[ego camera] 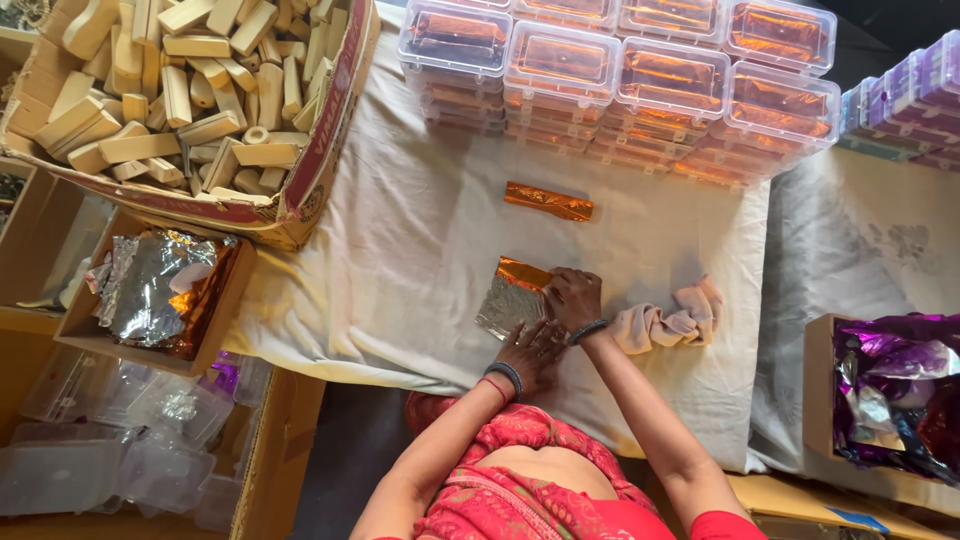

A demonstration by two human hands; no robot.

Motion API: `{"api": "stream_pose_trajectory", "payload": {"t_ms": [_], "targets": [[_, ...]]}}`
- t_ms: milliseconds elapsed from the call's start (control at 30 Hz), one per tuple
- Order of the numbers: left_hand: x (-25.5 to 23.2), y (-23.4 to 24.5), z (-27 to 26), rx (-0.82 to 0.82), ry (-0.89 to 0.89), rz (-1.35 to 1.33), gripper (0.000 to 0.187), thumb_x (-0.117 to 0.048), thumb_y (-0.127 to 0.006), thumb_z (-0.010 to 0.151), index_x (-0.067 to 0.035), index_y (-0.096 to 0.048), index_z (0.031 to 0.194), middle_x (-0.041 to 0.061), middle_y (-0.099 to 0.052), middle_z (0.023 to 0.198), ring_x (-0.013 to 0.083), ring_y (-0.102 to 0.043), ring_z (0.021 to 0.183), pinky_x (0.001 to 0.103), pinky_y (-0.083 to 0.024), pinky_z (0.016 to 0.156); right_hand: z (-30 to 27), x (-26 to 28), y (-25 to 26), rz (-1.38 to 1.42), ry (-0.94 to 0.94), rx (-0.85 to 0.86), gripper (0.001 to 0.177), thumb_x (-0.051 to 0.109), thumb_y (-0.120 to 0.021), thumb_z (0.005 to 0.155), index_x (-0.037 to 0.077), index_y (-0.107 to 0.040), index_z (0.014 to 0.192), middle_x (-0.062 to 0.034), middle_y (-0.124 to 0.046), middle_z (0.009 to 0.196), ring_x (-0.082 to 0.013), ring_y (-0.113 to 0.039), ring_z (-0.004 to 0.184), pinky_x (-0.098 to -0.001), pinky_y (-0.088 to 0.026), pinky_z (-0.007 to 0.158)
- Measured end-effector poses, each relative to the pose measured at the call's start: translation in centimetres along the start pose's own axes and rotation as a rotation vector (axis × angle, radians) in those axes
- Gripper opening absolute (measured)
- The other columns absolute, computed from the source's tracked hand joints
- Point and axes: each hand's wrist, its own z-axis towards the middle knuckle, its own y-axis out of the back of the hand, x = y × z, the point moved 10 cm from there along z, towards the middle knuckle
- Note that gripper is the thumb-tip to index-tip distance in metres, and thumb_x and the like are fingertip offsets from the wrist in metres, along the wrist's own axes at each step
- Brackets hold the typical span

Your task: The person wraps small wooden blocks in orange foil and places them into clear plastic containers. They also wipe the containers with a cloth before adding the wrapped items.

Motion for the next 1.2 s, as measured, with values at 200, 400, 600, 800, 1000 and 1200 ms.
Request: {"api": "stream_pose_trajectory", "payload": {"t_ms": [200,400,600,800,1000,1200], "targets": [[-0.1,0.5,-0.1,0.006,0.004,-0.03,0.092,-0.059,-0.066,0.084,-0.028,-0.028,0.162,0.009,-0.01,0.174,0.0304,-0.003,0.16,0.06,-0.001,0.124,0.9,-0.9,-0.1,0.019,-0.094,0.048,0.043,0.026,-0.077,0.079,0.014,-0.074,0.121,-0.0044,-0.07,0.114,-0.025,-0.065,0.106,-0.045,-0.046,0.09],[0.0,0.1,0.1,0.018,0.014,-0.033,0.091,-0.058,-0.065,0.085,-0.028,-0.027,0.163,0.009,-0.011,0.173,0.0302,-0.003,0.16,0.06,0.0,0.124,0.4,-1.7,-1.9,0.033,-0.123,0.142,0.041,0.031,-0.08,0.078,0.019,-0.074,0.117,-0.0037,-0.069,0.111,-0.024,-0.066,0.105,-0.0428,-0.051,0.09],[0.2,-1.2,0.4,0.056,0.036,-0.065,0.094,-0.064,-0.065,0.084,-0.028,-0.026,0.162,0.008,-0.017,0.172,0.0299,-0.004,0.161,0.06,0.001,0.127,-0.1,0.7,-0.4,-0.015,-0.059,0.06,0.033,0.029,-0.078,0.079,0.018,-0.076,0.111,-0.0021,-0.072,0.109,-0.0243,-0.065,0.106,-0.0454,-0.044,0.091],[-0.6,-0.9,3.2,0.12,0.028,-0.028,0.103,-0.062,-0.069,0.079,-0.026,-0.025,0.165,0.009,-0.013,0.173,0.0307,-0.003,0.159,0.062,-0.001,0.122,0.8,-3.1,-0.1,-0.095,-0.133,0.02,0.032,0.032,-0.078,0.08,0.019,-0.076,0.109,-0.0008,-0.074,0.108,-0.0237,-0.065,0.105,-0.045,-0.043,0.089],[-0.9,-0.7,3.8,0.092,0.04,-0.074,0.098,-0.065,-0.065,0.082,-0.026,-0.025,0.163,0.009,-0.009,0.173,0.0319,-0.003,0.159,0.068,-0.002,0.121,1.1,-4.2,-0.2,-0.095,-0.222,0.064,0.034,0.03,-0.077,0.079,0.019,-0.077,0.111,0.0,-0.073,0.109,-0.0229,-0.066,0.106,-0.0446,-0.045,0.089],[-0.7,-1.3,3.9,0.071,0.03,-0.084,0.096,-0.064,-0.066,0.083,-0.027,-0.026,0.162,0.006,-0.009,0.174,0.03,-0.005,0.159,0.067,-0.004,0.12,0.1,-8.5,-0.3,0.322,-0.378,0.016,0.047,0.033,-0.078,0.077,0.014,-0.072,0.12,-0.0077,-0.07,0.12,-0.028,-0.067,0.11,-0.0423,-0.055,0.093]]}}
